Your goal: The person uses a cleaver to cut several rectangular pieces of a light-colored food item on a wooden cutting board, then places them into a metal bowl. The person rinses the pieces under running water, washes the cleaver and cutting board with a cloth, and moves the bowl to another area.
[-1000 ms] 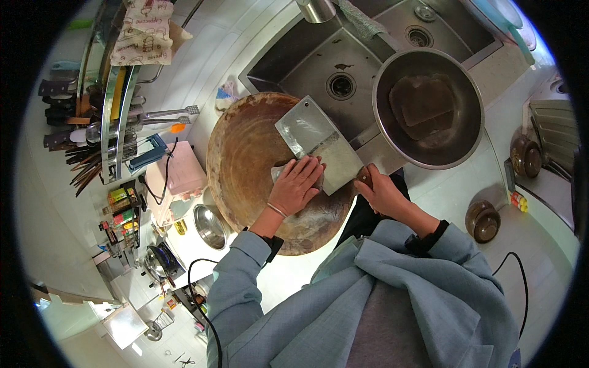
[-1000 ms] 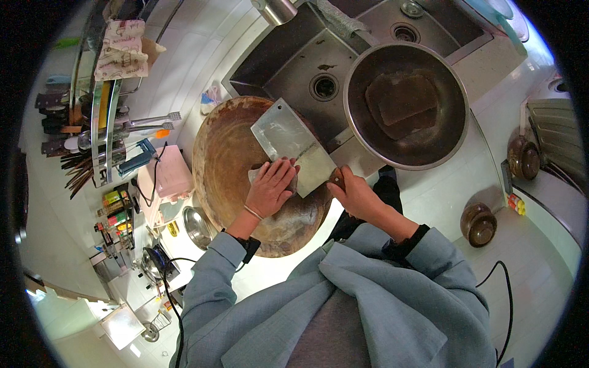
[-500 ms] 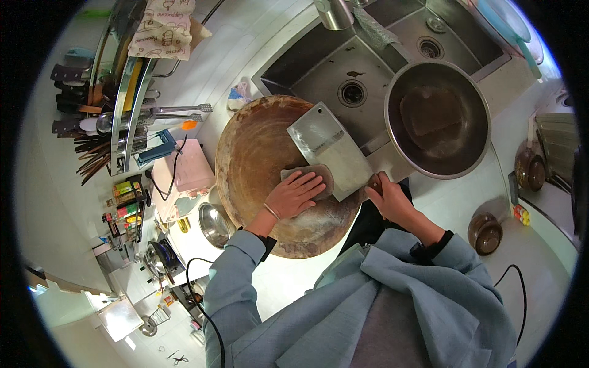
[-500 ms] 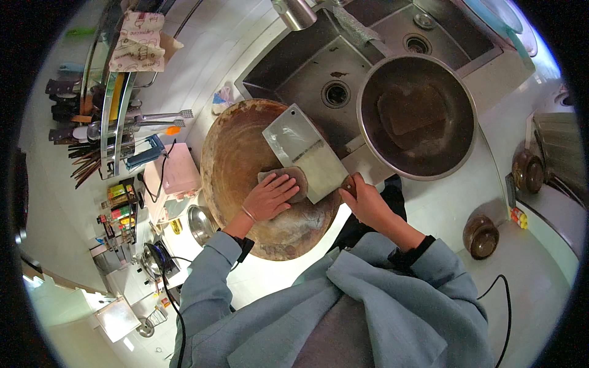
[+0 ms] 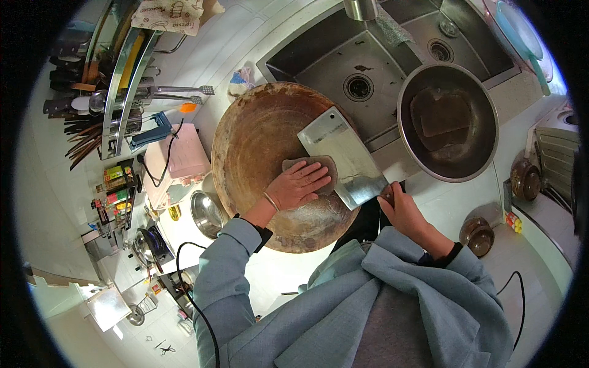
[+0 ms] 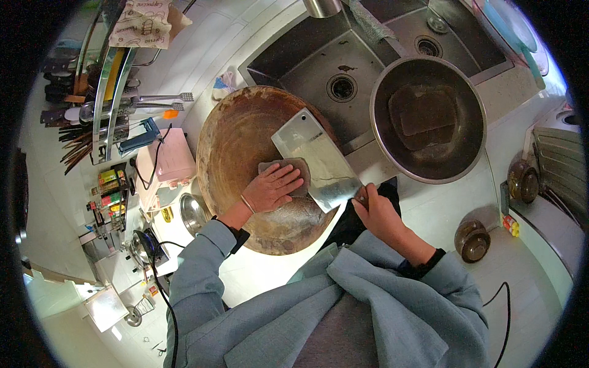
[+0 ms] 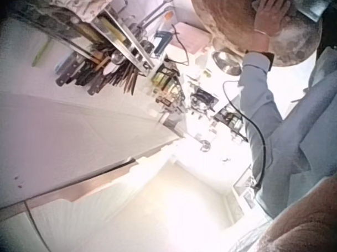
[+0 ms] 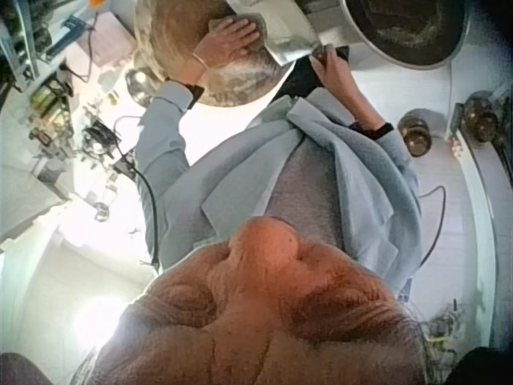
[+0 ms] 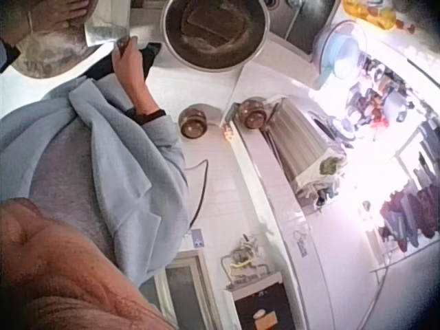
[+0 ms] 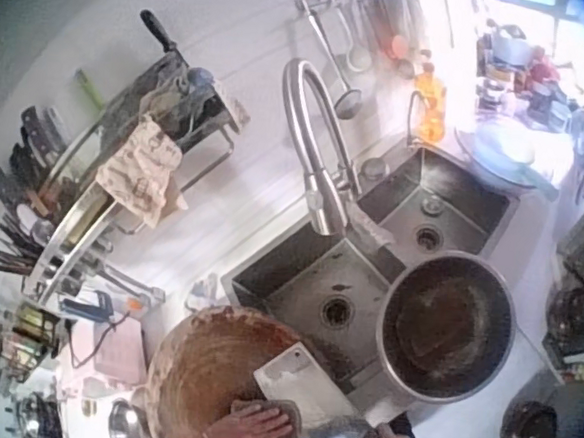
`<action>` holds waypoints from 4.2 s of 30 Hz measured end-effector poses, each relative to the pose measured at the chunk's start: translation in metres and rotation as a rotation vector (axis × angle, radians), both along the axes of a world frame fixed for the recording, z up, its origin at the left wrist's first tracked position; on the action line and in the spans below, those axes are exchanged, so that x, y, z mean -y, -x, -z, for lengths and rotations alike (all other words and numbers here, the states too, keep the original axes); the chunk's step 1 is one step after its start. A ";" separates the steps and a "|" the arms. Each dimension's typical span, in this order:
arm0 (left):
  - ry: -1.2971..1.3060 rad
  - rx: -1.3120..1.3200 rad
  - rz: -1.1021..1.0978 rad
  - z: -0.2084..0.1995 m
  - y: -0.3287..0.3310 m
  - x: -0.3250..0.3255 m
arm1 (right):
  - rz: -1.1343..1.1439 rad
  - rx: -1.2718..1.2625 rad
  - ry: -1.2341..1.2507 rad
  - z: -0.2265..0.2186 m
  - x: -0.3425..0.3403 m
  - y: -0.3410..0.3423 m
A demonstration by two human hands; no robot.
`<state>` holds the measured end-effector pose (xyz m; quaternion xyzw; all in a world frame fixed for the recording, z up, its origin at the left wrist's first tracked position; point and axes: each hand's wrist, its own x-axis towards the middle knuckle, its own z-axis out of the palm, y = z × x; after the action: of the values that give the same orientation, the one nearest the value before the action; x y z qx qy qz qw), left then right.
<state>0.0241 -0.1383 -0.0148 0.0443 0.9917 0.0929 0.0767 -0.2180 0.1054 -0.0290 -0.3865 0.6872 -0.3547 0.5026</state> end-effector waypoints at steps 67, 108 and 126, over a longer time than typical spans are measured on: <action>0.050 0.097 -0.127 -0.014 0.012 -0.012 | -0.200 0.143 -0.054 -0.019 0.039 0.003; -0.015 -0.331 -1.322 0.022 0.032 -0.077 | -0.206 0.228 -0.106 -0.020 0.049 0.002; -0.023 -0.296 -1.259 0.016 0.026 -0.075 | -0.361 0.369 -0.167 -0.024 0.042 0.026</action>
<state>-0.0023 -0.0636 -0.0311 -0.5325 0.8271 0.1237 -0.1306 -0.2439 0.0632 -0.0046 -0.3885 0.5309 -0.2658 0.7047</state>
